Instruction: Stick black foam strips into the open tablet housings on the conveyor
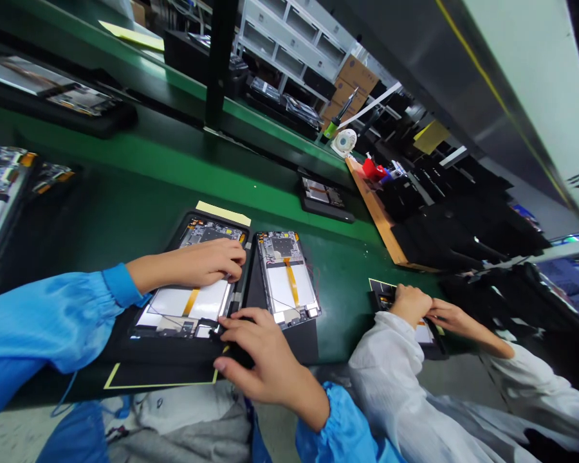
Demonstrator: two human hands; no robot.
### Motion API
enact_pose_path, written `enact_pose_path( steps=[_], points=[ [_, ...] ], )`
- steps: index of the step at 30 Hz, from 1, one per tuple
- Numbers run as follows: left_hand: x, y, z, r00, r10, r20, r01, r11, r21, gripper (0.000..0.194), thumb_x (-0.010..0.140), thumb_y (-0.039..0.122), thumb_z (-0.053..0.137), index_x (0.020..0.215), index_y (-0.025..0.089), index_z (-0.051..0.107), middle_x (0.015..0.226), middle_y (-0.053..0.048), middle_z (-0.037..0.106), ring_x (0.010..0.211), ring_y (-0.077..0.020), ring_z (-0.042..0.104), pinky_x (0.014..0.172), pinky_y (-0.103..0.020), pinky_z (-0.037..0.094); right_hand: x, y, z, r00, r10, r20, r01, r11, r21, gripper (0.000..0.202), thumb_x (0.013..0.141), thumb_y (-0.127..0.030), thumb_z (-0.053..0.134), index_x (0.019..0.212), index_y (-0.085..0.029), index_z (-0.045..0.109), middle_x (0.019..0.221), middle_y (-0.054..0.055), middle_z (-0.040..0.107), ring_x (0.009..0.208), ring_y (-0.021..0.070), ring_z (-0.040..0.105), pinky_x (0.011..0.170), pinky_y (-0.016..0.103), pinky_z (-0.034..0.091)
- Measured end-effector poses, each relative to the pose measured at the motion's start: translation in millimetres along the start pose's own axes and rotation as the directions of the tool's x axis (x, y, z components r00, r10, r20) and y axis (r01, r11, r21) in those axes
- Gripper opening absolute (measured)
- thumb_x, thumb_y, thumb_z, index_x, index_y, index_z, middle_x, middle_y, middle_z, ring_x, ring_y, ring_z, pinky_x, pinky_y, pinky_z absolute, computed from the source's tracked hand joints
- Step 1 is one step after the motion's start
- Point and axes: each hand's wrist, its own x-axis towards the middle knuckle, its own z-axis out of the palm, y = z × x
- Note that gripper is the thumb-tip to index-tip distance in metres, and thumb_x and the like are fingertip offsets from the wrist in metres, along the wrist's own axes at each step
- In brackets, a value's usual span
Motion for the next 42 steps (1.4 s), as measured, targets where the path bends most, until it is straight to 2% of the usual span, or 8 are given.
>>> enact_pose_path(
  steps=[3, 6, 9, 12, 20, 30, 34, 42],
  points=[
    [-1, -2, 3.3, 0.999, -0.035, -0.032, 0.035, 0.999, -0.019, 0.028, 0.081, 0.002, 0.046, 0.077, 0.02, 0.067, 0.096, -0.006, 0.06, 0.1, -0.0233, 0.052, 0.09, -0.035, 0.04, 23, 5, -23, 0.988, 0.071, 0.139, -0.081, 0.994, 0.068, 0.016, 0.098, -0.032, 0.062, 0.095, -0.018, 0.068, 0.097, 0.006, 0.076, 0.096, 0.0191, 0.067, 0.087, 0.028, 0.05],
    [-2, -4, 4.7, 0.996, -0.072, -0.049, 0.068, 0.995, -0.067, 0.028, 0.081, 0.004, 0.045, 0.074, 0.02, 0.067, 0.096, -0.006, 0.059, 0.099, -0.0231, 0.052, 0.091, -0.035, 0.04, 58, 18, -42, 0.937, 0.103, 0.334, -0.115, 0.993, 0.016, 0.014, 0.099, -0.025, 0.06, 0.088, -0.018, 0.066, 0.082, 0.001, 0.07, 0.074, 0.0141, 0.062, 0.071, 0.023, 0.046],
    [-2, -8, 5.6, 0.991, -0.109, -0.074, 0.099, 0.987, -0.128, 0.029, 0.08, 0.005, 0.046, 0.074, 0.02, 0.07, 0.099, -0.007, 0.059, 0.1, -0.0229, 0.052, 0.092, -0.034, 0.04, 87, 30, -49, 0.895, 0.109, 0.432, -0.088, 0.994, -0.069, 0.011, 0.099, -0.018, 0.058, 0.091, -0.018, 0.066, 0.079, -0.001, 0.067, 0.067, 0.0123, 0.057, 0.065, 0.022, 0.041],
    [0, -11, 6.5, 0.987, -0.135, -0.091, 0.117, 0.978, -0.173, 0.029, 0.078, 0.004, 0.047, 0.074, 0.02, 0.071, 0.099, -0.006, 0.06, 0.098, -0.0218, 0.052, 0.091, -0.031, 0.042, 101, 34, -49, 0.875, 0.135, 0.464, -0.043, 0.978, -0.204, 0.009, 0.099, -0.017, 0.059, 0.094, -0.018, 0.067, 0.081, 0.0, 0.069, 0.068, 0.0133, 0.058, 0.067, 0.023, 0.04],
    [1, -11, 6.3, 0.983, -0.15, -0.104, 0.125, 0.969, -0.212, 0.029, 0.074, -0.001, 0.046, 0.069, 0.018, 0.068, 0.093, -0.005, 0.061, 0.093, -0.0202, 0.052, 0.088, -0.029, 0.041, 101, 24, -40, 0.875, 0.165, 0.456, 0.065, 0.892, -0.447, 0.008, 0.101, -0.021, 0.059, 0.099, -0.016, 0.065, 0.092, 0.008, 0.073, 0.077, 0.0183, 0.065, 0.067, 0.026, 0.038],
    [2, -12, 6.6, 0.986, -0.139, -0.097, 0.116, 0.971, -0.21, 0.029, 0.076, 0.004, 0.046, 0.068, 0.019, 0.069, 0.089, -0.005, 0.06, 0.093, -0.0212, 0.052, 0.084, -0.032, 0.04, 105, 17, -55, 0.846, 0.097, 0.525, 0.1, 0.937, -0.335, 0.01, 0.101, -0.013, 0.055, 0.096, -0.018, 0.063, 0.093, 0.005, 0.07, 0.079, 0.0165, 0.061, 0.073, 0.026, 0.042],
    [3, -13, 7.0, 0.985, -0.139, -0.102, 0.116, 0.972, -0.205, 0.027, 0.076, 0.006, 0.045, 0.066, 0.019, 0.067, 0.089, -0.006, 0.06, 0.092, -0.0217, 0.052, 0.084, -0.033, 0.041, 107, 16, -51, 0.852, 0.105, 0.514, 0.137, 0.901, -0.411, 0.011, 0.102, -0.014, 0.054, 0.099, -0.016, 0.064, 0.095, 0.007, 0.07, 0.083, 0.0179, 0.063, 0.073, 0.027, 0.042],
    [3, -16, 9.5, 0.982, -0.15, -0.117, 0.12, 0.966, -0.231, 0.027, 0.076, 0.009, 0.044, 0.064, 0.019, 0.066, 0.088, -0.006, 0.06, 0.092, -0.0211, 0.052, 0.084, -0.033, 0.042, 100, 26, -35, 0.894, 0.123, 0.431, 0.147, 0.828, -0.541, 0.012, 0.105, -0.021, 0.055, 0.102, -0.016, 0.065, 0.096, 0.009, 0.072, 0.087, 0.0188, 0.067, 0.075, 0.027, 0.044]
  ],
)
